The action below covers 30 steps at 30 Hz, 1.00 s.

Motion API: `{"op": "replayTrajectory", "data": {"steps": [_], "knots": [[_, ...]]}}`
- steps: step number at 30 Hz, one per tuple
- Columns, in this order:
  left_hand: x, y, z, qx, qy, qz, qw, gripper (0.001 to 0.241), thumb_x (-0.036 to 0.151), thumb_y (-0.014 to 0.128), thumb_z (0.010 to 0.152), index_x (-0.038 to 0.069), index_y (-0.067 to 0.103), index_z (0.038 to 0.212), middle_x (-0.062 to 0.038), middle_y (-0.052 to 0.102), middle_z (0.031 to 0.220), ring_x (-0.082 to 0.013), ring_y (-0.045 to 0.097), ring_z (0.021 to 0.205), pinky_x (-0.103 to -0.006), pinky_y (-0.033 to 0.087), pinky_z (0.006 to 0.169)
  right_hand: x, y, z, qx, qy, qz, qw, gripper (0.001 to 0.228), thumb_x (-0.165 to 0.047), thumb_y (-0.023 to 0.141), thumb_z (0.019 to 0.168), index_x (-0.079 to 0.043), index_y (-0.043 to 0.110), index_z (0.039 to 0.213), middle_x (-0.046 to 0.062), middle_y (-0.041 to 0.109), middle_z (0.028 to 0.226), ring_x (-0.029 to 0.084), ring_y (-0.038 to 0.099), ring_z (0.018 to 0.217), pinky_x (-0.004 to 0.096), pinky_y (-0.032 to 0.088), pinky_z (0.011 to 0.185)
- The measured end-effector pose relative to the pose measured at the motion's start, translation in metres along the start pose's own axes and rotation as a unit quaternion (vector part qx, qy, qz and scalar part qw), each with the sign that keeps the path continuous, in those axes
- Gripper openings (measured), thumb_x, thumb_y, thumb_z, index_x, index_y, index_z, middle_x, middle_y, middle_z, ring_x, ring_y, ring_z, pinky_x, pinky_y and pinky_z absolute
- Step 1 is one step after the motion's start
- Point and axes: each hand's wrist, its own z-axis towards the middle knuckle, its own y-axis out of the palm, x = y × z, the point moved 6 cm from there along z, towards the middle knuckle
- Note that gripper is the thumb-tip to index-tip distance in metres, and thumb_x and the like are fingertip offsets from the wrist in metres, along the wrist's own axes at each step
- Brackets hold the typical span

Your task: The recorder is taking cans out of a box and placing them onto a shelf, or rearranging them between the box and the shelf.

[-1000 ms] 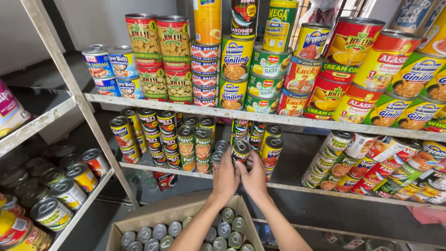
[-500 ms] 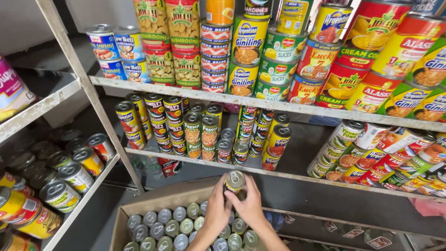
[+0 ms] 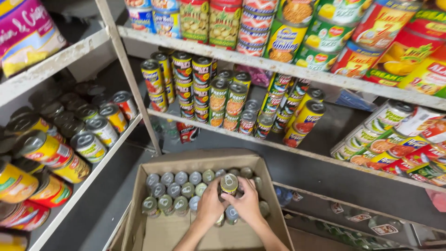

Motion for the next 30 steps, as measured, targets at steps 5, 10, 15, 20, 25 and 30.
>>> {"op": "replayTrajectory", "data": {"steps": [5,10,15,20,25,30], "knots": [[-0.069,0.011,-0.008,-0.03,0.034,0.024,0.999,0.069,0.002,0.076,0.073,0.009,0.053,0.137,-0.02,0.066,0.129,-0.042,0.062,0.12,-0.0482,0.052,0.096,0.015,0.024,-0.017,-0.029,-0.01,-0.015,0.999,0.067,-0.019,0.099,0.054,-0.006,0.07,0.113,0.012,0.067,0.101,0.027,0.067,0.088,0.037,0.057,0.075],[-0.087,-0.009,-0.013,-0.068,0.016,-0.042,0.997,0.064,0.0,0.073,0.08,0.011,0.055,0.14,-0.017,0.069,0.131,-0.0337,0.066,0.122,-0.0419,0.053,0.1,0.006,0.038,-0.027,-0.063,-0.054,0.027,0.996,0.065,-0.018,0.096,0.06,-0.006,0.069,0.117,0.012,0.069,0.105,0.025,0.07,0.094,0.037,0.058,0.083],[-0.08,-0.017,-0.027,-0.194,-0.111,-0.28,0.934,0.084,0.001,0.076,0.072,0.014,0.043,0.148,-0.008,0.059,0.134,-0.0211,0.062,0.118,-0.0372,0.055,0.095,0.01,0.057,-0.043,-0.093,-0.053,-0.022,0.994,0.064,-0.013,0.097,0.058,-0.004,0.068,0.114,0.012,0.071,0.099,0.028,0.068,0.09,0.039,0.056,0.081],[-0.083,-0.021,-0.034,-0.165,-0.096,-0.212,0.958,0.086,0.017,0.088,0.07,0.012,0.047,0.145,-0.011,0.065,0.132,-0.0192,0.066,0.118,-0.0325,0.053,0.099,0.022,0.074,-0.055,-0.12,-0.01,-0.006,0.993,0.06,-0.008,0.088,0.062,-0.004,0.067,0.118,0.012,0.07,0.1,0.024,0.071,0.088,0.035,0.059,0.079],[-0.086,-0.034,-0.036,-0.063,-0.083,-0.068,0.992,0.071,0.026,0.092,0.065,0.007,0.065,0.128,-0.014,0.077,0.115,-0.021,0.075,0.106,-0.0327,0.057,0.094,0.012,0.073,-0.053,-0.168,-0.017,0.009,0.986,0.062,-0.014,0.091,0.066,-0.003,0.066,0.121,0.014,0.068,0.106,0.028,0.069,0.086,0.037,0.059,0.075],[-0.087,-0.045,-0.042,-0.053,-0.093,-0.008,0.994,0.061,0.027,0.092,0.065,0.005,0.068,0.116,-0.016,0.078,0.099,-0.026,0.078,0.094,-0.0364,0.06,0.084,0.005,0.06,-0.059,-0.252,-0.138,-0.141,0.947,0.049,-0.016,0.09,0.06,-0.007,0.073,0.105,0.008,0.067,0.116,0.033,0.057,0.114,0.045,0.046,0.099]]}}
